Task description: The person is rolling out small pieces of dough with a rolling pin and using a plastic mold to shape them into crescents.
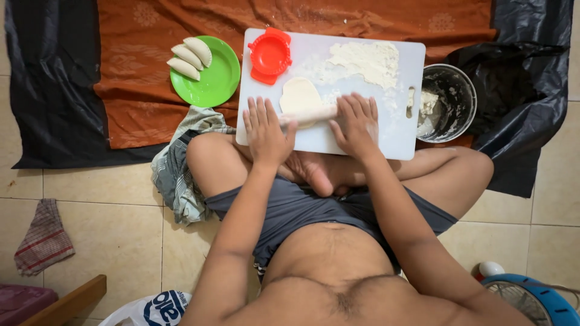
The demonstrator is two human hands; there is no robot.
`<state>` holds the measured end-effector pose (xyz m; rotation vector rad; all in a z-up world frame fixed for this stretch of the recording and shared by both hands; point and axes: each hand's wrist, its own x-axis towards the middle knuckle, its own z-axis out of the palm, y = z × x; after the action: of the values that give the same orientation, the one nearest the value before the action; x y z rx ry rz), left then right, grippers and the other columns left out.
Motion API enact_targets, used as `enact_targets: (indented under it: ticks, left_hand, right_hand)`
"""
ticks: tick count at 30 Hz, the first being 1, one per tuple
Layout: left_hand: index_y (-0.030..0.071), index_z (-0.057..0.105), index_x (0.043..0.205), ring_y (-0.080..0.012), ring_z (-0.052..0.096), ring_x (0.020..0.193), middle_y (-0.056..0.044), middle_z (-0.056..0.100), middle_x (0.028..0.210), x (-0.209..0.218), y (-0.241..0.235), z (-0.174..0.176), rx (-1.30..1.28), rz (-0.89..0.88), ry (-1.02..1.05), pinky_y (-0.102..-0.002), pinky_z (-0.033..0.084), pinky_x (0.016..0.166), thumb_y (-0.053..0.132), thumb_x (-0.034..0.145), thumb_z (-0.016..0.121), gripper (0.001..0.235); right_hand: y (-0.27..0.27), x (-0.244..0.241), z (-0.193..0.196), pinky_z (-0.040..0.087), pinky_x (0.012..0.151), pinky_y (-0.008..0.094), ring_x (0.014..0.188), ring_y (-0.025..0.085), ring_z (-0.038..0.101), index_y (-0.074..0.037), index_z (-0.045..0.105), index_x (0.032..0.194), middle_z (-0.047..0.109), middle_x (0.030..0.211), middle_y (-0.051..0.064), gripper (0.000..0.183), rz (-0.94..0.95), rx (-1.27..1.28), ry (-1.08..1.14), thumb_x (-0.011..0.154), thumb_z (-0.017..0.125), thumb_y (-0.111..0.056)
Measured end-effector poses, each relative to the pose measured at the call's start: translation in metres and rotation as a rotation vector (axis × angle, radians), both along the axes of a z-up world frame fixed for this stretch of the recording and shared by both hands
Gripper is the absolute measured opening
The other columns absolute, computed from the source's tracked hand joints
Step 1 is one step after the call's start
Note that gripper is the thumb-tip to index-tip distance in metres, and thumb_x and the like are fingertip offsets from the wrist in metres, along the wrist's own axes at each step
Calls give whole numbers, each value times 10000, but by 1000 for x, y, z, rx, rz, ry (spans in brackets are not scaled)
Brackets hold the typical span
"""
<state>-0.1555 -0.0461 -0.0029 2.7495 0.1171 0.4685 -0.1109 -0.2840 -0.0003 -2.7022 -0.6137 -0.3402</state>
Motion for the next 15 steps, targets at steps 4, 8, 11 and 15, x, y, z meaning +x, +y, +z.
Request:
enact_targets:
  ticks: [4, 8, 11, 15]
  left_hand:
    - [-62, 554, 1401, -438, 325, 1494, -292, 485, 1488, -10, -1, -1, -68, -102, -12, -591, 126, 1254, 551, 884, 686, 813]
    - [108, 733, 1156, -348, 635, 1149, -116, 668, 1112, -6, -19, -8, -171, -374, -416, -502, 479, 1029, 354, 904, 704, 353]
    - [147, 689, 1209, -368, 512, 1277, -124, 584, 1236, 3, -25, -21, -91, -374, -130, -531, 427, 1056, 454, 876, 735, 455]
    - [145, 612, 1371, -418, 513, 1348, -189, 624, 1279, 29, -17, 7, 129, -406, 263, -526, 439, 1058, 404, 933, 706, 517]
  right_hand:
    - [-24, 2, -10, 365, 1142, 429, 1185, 206, 552, -192, 650, 1308, 626, 1139, -32, 503, 64, 37, -56, 854, 828, -312]
    - [-48, 12, -13, 442, 925, 430, 956, 281, 604, -128, 691, 1162, 649, 988, 50, 336, 57, 145, -203, 836, 769, -131]
    - [-70, 10, -15, 459, 906, 410, 906, 285, 588, -93, 703, 1179, 631, 934, 59, 354, -74, 252, -230, 834, 785, -89]
    - [-71, 0, 1, 436, 980, 378, 1006, 289, 547, -31, 653, 1271, 620, 1045, 90, 396, -186, 534, -116, 898, 783, -51]
